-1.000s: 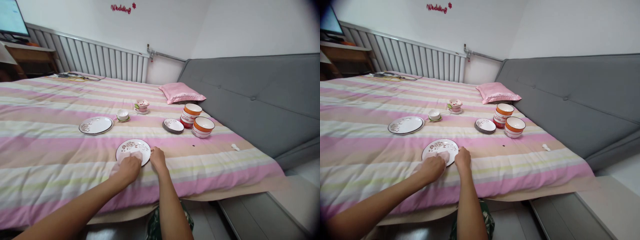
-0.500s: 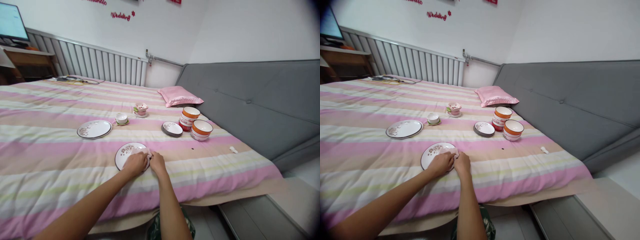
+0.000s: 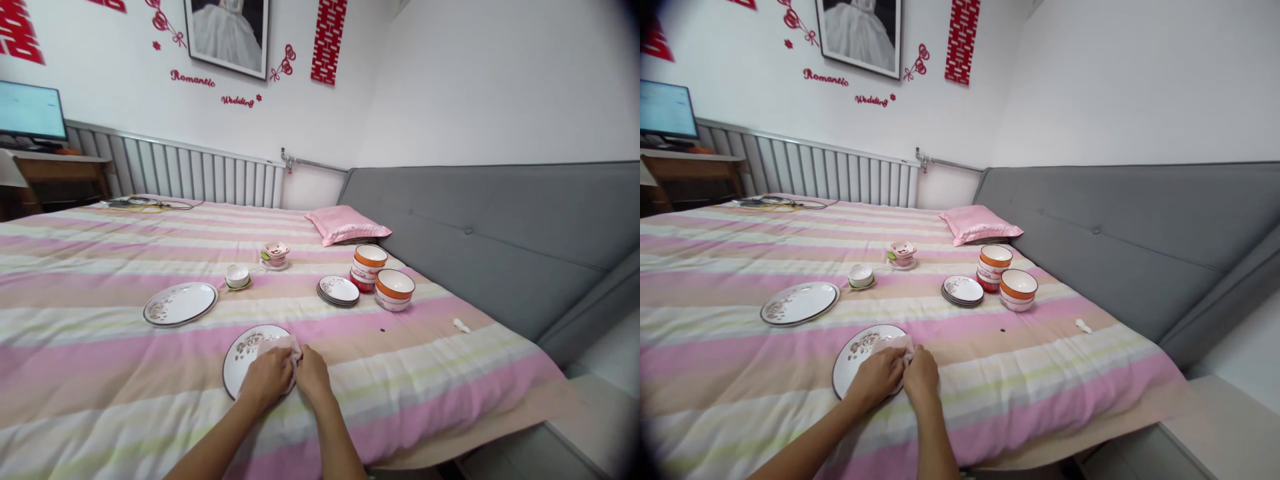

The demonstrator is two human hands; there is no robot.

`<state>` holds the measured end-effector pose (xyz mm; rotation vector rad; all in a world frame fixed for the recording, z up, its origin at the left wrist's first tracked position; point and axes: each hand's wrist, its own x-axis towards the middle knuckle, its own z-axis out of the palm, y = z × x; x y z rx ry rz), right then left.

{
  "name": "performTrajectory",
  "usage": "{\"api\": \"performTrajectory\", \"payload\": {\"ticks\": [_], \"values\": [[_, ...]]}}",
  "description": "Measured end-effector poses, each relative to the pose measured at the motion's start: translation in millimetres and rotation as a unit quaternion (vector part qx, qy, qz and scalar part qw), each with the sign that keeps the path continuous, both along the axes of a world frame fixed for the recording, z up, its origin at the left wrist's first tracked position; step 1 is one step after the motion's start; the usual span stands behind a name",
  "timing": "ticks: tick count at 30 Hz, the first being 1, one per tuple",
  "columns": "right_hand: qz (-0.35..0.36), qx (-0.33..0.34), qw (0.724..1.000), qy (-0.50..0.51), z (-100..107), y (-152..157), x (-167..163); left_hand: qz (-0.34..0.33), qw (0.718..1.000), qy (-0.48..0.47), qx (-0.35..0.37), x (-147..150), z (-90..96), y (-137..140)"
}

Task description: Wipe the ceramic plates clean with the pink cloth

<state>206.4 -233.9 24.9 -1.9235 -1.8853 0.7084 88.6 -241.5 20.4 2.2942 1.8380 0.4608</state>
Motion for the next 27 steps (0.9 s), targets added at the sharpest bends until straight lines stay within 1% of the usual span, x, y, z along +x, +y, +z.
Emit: {"api": "performTrajectory", "payload": {"ticks": [10, 17, 27], "values": [[-0.002, 0.009, 1.000, 0.007, -1.0, 0.4, -1.3, 0.003, 0.999, -0.032, -0.008, -2.8, -3.5, 1.8], [-0.001, 0.014, 1.000, 0.001, -0.4, 0.4, -2.2, 0.011, 0.999, -0.032, -0.008, -2.6, -0.3, 1.0], [0.004, -0.021, 0.999, -0.029, -0.8, -0.8, 1.8, 0.009, 0.999, -0.026, -0.037, 4.5, 5.3, -3.9]]}}
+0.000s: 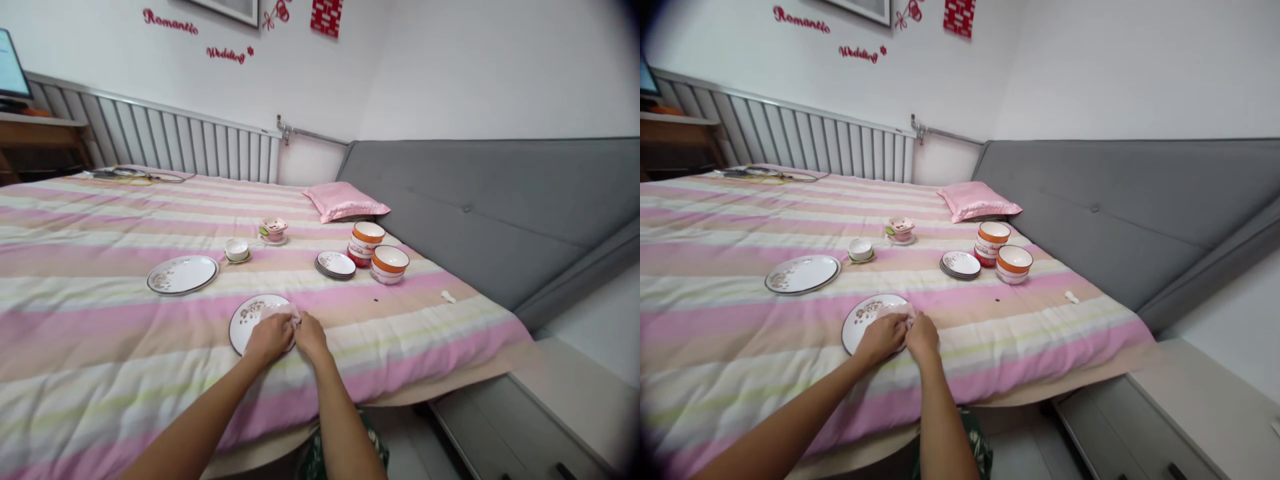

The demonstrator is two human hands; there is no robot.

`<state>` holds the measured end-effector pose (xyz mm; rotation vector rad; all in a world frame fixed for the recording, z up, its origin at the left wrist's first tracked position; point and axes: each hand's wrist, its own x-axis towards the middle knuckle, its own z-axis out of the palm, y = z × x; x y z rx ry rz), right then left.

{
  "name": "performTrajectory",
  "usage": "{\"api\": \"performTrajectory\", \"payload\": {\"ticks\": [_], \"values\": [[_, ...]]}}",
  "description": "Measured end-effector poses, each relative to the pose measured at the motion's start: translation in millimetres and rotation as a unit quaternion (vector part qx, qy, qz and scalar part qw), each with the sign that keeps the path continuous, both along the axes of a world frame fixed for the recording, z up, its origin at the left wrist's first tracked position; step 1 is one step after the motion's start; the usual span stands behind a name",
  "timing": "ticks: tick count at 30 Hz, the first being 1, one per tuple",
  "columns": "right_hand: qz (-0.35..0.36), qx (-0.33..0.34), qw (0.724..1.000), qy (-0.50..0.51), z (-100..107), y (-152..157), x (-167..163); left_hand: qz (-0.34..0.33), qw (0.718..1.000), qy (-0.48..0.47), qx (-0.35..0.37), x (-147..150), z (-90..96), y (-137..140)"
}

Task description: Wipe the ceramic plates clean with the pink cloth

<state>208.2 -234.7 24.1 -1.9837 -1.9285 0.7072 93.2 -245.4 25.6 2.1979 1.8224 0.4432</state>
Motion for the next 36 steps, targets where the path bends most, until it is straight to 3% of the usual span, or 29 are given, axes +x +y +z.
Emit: {"api": "performTrajectory", "payload": {"ticks": [36], "values": [[0.013, -0.002, 1.000, -0.022, 4.1, -2.9, -0.6, 0.010, 1.000, -0.009, 0.001, 0.8, 0.3, -1.0]]}}
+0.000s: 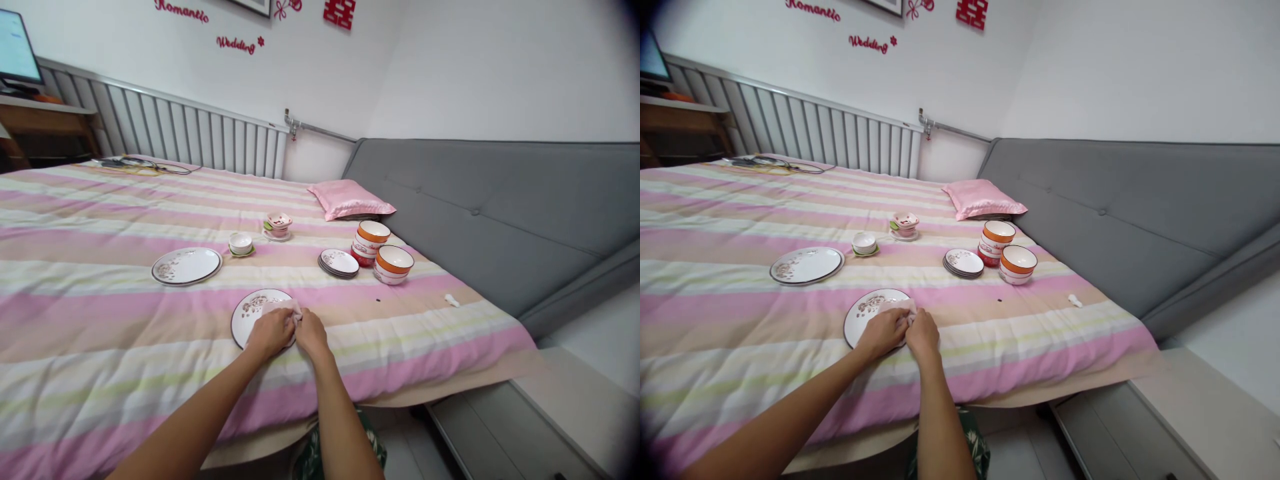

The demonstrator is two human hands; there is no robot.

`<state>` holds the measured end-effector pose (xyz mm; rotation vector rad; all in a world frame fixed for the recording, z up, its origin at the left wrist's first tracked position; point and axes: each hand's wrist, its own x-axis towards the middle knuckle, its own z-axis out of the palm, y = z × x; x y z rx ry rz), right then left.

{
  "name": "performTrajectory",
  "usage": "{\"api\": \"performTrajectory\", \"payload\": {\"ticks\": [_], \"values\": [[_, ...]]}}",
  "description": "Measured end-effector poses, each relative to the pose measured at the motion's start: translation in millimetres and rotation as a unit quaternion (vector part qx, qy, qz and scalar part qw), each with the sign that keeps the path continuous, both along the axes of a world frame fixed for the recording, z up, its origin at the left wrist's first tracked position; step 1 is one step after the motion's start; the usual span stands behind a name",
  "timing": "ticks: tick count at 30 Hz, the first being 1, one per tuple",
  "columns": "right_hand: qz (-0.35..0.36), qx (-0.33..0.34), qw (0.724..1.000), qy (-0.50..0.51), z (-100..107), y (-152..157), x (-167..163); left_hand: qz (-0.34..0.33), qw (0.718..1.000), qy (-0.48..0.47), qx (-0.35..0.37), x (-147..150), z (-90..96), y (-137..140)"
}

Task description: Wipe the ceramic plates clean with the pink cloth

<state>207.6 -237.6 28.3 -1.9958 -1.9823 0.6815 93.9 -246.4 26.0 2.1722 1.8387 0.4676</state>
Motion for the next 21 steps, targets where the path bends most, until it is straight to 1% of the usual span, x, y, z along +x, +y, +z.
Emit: {"api": "performTrajectory", "payload": {"ticks": [11, 21], "values": [[-0.001, 0.005, 1.000, 0.003, 1.2, -1.5, -0.8, 0.005, 1.000, -0.004, -0.006, 0.0, 0.6, -0.4], [-0.003, 0.011, 1.000, 0.014, 0.6, -2.6, -1.1, -0.003, 1.000, -0.003, 0.010, -1.4, -0.4, -0.8]]}}
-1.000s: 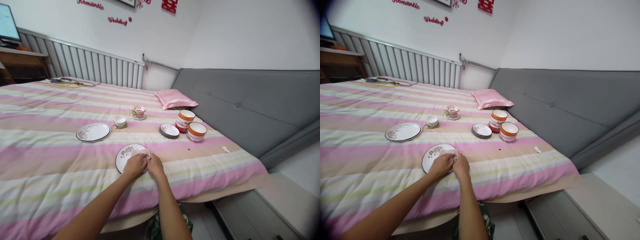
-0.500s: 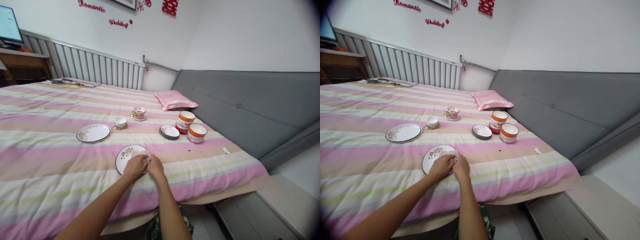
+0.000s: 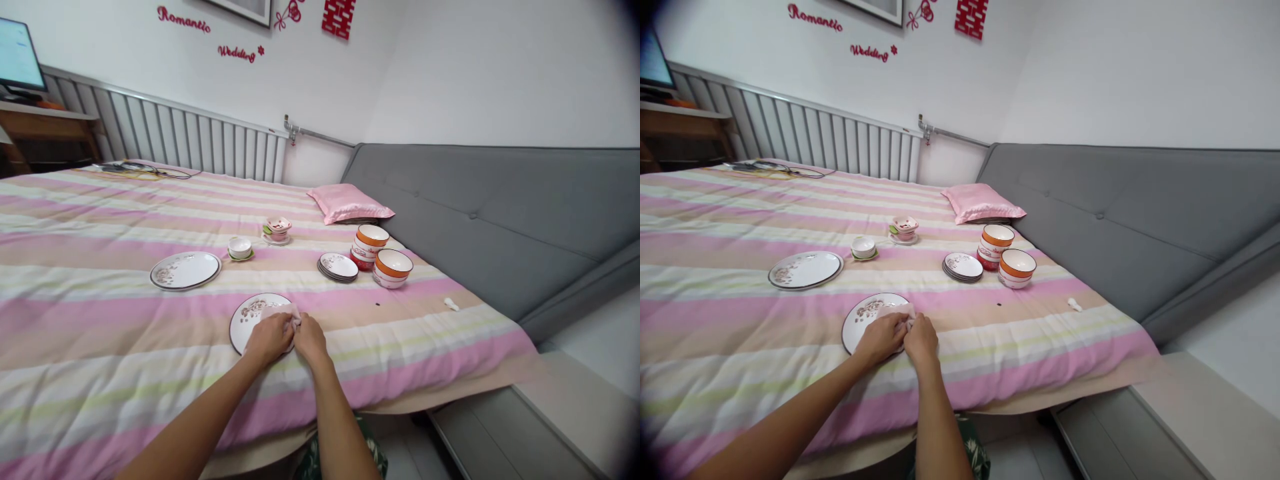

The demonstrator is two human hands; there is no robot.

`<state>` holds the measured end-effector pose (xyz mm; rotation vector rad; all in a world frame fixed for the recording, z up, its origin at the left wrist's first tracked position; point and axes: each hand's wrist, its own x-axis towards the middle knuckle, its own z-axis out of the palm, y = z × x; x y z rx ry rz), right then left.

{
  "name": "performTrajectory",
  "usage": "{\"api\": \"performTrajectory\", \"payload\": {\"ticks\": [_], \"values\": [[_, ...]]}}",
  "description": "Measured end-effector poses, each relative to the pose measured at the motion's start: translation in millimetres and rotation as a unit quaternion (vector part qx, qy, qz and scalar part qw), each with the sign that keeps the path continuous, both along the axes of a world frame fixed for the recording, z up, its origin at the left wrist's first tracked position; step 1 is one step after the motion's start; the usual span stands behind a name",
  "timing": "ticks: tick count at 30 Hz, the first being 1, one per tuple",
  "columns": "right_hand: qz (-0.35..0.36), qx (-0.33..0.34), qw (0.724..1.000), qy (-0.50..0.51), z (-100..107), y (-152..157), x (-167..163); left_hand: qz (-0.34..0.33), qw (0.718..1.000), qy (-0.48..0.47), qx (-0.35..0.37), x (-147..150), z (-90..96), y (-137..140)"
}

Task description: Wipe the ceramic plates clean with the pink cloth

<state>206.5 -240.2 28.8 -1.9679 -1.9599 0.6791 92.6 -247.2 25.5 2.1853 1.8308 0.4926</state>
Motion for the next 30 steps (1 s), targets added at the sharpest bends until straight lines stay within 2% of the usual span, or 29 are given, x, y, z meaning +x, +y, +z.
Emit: {"api": "performTrajectory", "payload": {"ticks": [30], "values": [[-0.009, 0.033, 0.998, 0.055, -5.9, 0.0, -6.1, 0.004, 1.000, -0.010, 0.019, -6.7, -5.8, 3.0]]}}
